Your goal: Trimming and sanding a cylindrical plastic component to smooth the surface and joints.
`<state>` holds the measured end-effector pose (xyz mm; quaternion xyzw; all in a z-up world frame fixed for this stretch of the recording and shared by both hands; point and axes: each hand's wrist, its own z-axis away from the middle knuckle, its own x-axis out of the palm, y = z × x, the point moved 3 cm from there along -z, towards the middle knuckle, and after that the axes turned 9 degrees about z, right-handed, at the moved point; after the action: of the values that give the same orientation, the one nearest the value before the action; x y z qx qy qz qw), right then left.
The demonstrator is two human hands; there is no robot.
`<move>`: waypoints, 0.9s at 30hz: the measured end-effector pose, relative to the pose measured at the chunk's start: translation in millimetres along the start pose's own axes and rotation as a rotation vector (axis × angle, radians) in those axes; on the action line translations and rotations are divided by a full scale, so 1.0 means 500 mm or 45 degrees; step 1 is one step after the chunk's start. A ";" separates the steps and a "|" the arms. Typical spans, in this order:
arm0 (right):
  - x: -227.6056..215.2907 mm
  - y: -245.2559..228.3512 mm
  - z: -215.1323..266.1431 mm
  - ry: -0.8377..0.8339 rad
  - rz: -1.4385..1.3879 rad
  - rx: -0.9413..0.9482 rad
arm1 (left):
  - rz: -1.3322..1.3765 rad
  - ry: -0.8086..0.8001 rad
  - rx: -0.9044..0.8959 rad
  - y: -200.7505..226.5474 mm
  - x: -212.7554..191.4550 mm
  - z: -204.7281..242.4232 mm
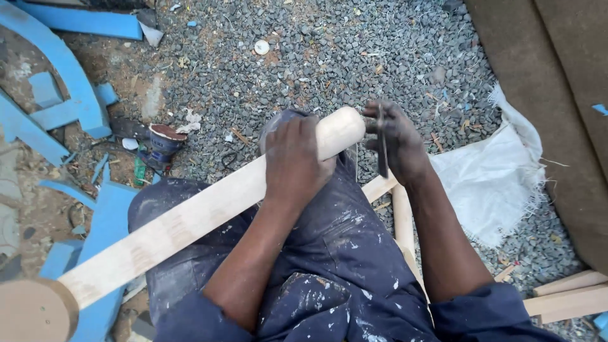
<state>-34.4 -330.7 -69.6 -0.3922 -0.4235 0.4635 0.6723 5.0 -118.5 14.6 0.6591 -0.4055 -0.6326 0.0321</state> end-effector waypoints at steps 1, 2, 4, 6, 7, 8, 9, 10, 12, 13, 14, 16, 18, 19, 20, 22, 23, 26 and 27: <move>-0.001 -0.004 0.015 0.004 -0.014 -0.004 | -0.010 -0.007 0.008 -0.003 0.007 0.006; -0.001 -0.009 0.029 -0.039 0.106 -0.052 | -0.092 0.112 0.081 -0.002 0.009 0.013; 0.010 -0.019 0.054 -0.067 0.209 -0.100 | -0.179 0.214 0.170 0.000 0.021 0.028; 0.029 -0.035 0.075 -0.147 0.619 -0.157 | -0.203 0.333 0.208 0.009 0.036 0.049; 0.032 -0.039 0.074 -0.142 0.614 -0.154 | -0.202 0.326 0.211 0.009 0.041 0.053; 0.036 -0.044 0.074 -0.121 0.611 -0.177 | -0.182 0.339 0.216 0.008 0.044 0.057; 0.039 -0.052 0.073 -0.105 0.610 -0.200 | -0.162 0.356 0.215 0.008 0.047 0.061; 0.040 -0.062 0.078 -0.106 0.609 -0.196 | -0.163 0.353 0.213 0.011 0.054 0.065; 0.049 -0.083 0.087 -0.101 0.668 -0.265 | -0.191 0.280 0.149 0.008 0.066 0.073; 0.054 -0.083 0.094 -0.104 0.668 -0.266 | -0.193 0.281 0.147 0.010 0.062 0.071; 0.060 -0.086 0.101 -0.090 0.663 -0.318 | -0.164 0.235 0.095 0.010 0.059 0.068; 0.065 -0.082 0.114 -0.076 0.664 -0.369 | -0.130 0.192 0.041 0.009 0.043 0.057; 0.064 -0.063 0.119 -0.067 0.512 -0.236 | 0.019 0.003 -0.120 -0.002 0.024 0.037; 0.064 -0.067 0.122 -0.073 0.517 -0.241 | 0.020 0.012 -0.122 -0.015 0.007 0.032; 0.065 -0.070 0.125 -0.081 0.587 -0.249 | 0.041 -0.127 -0.126 -0.028 -0.004 0.028; 0.064 -0.073 0.131 -0.094 0.663 -0.259 | 0.065 -0.260 -0.131 -0.039 -0.035 0.017; 0.061 -0.075 0.132 -0.078 0.690 -0.261 | 0.188 -0.383 -0.249 -0.042 -0.050 0.010; 0.075 -0.099 0.140 0.016 0.734 -0.320 | 0.380 -0.549 -0.405 -0.030 -0.083 -0.004; 0.081 -0.113 0.142 0.093 0.745 -0.377 | 0.444 -0.594 -0.444 -0.023 -0.091 -0.008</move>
<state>-75.5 -297.0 14.2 -0.6070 -0.3311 0.5561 0.4611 20.3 -86.4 45.8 0.4019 -0.3943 -0.8111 0.1585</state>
